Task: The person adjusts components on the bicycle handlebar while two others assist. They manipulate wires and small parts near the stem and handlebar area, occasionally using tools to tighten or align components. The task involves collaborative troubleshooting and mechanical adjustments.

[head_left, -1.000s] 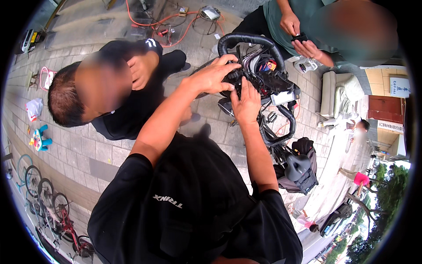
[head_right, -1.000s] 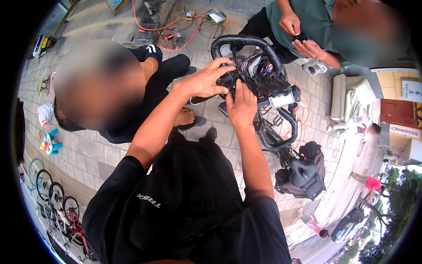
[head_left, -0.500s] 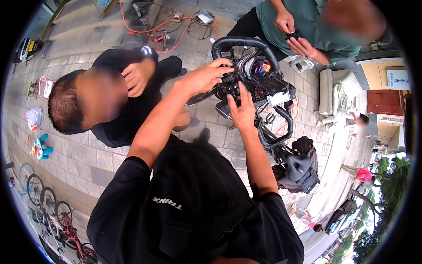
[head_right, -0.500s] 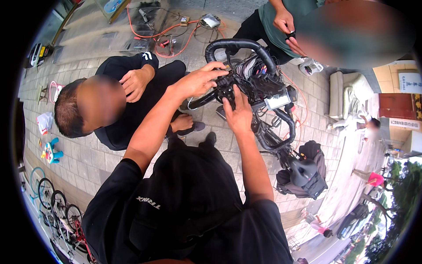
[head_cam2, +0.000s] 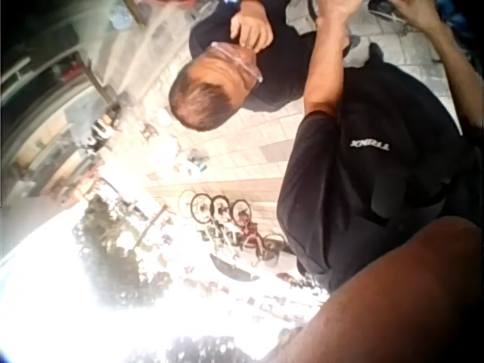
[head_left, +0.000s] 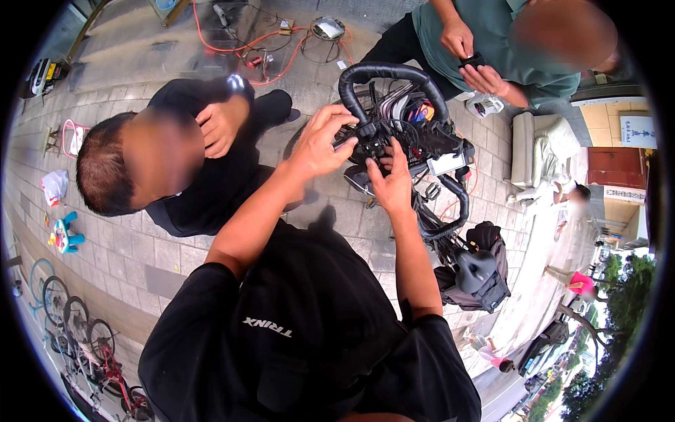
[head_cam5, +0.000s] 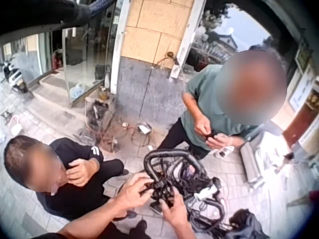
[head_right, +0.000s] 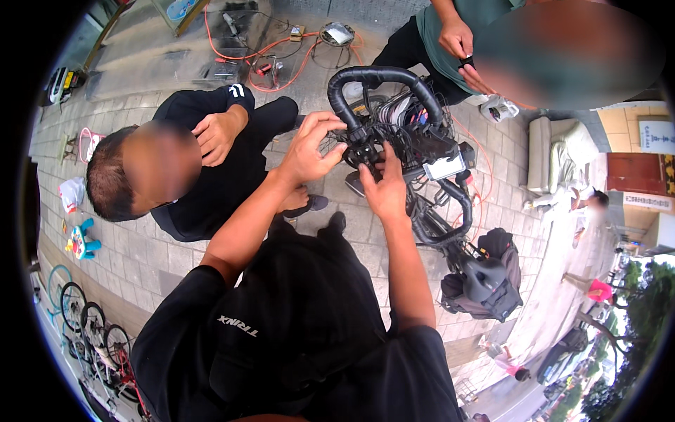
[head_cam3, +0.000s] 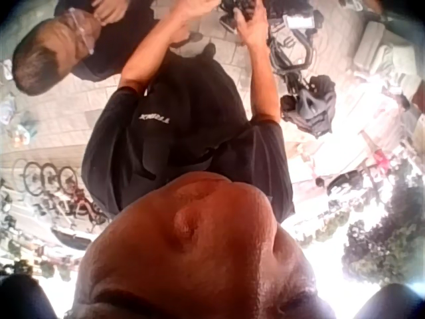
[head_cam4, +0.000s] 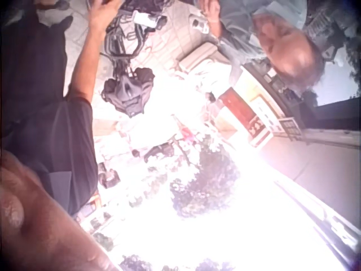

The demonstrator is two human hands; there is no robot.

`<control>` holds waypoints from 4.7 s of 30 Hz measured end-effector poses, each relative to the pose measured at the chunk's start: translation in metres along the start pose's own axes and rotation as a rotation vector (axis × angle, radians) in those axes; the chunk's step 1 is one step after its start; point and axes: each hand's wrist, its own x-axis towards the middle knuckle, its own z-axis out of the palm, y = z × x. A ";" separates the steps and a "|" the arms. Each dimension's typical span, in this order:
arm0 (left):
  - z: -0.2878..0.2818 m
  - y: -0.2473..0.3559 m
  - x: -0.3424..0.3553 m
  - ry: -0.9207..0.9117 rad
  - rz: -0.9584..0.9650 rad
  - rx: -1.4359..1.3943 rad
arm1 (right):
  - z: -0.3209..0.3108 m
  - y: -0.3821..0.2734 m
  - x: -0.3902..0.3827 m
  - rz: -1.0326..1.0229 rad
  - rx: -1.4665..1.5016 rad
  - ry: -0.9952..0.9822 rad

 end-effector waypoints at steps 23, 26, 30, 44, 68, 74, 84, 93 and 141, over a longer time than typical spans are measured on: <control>-0.006 0.040 0.141 -1.130 -0.115 0.770 | 0.002 0.002 0.011 -0.009 -0.267 -0.077; -0.006 0.043 0.142 -1.185 -0.140 0.800 | 0.004 0.002 0.010 -0.046 -0.309 -0.070; -0.009 0.044 0.143 -1.183 -0.131 0.746 | 0.006 0.008 0.010 -0.083 -0.321 -0.048; 0.024 0.047 0.157 -1.415 -0.434 0.914 | 0.003 -0.015 0.015 0.009 -0.375 -0.070; 0.024 0.052 0.149 -1.336 -0.266 1.027 | 0.035 0.011 0.012 -0.091 -0.425 0.120; 0.018 0.042 0.139 -1.226 -0.236 0.926 | 0.020 0.007 0.014 -0.074 -0.345 0.015; 0.006 0.041 0.127 -1.096 -0.048 0.888 | 0.009 -0.009 0.013 -0.097 -0.135 0.053; 0.009 0.062 0.138 -1.211 -0.154 0.921 | 0.027 0.004 0.013 -0.350 -0.273 0.198; -0.037 -0.041 0.106 -1.034 0.480 0.269 | -0.042 0.159 -0.098 0.409 0.148 0.387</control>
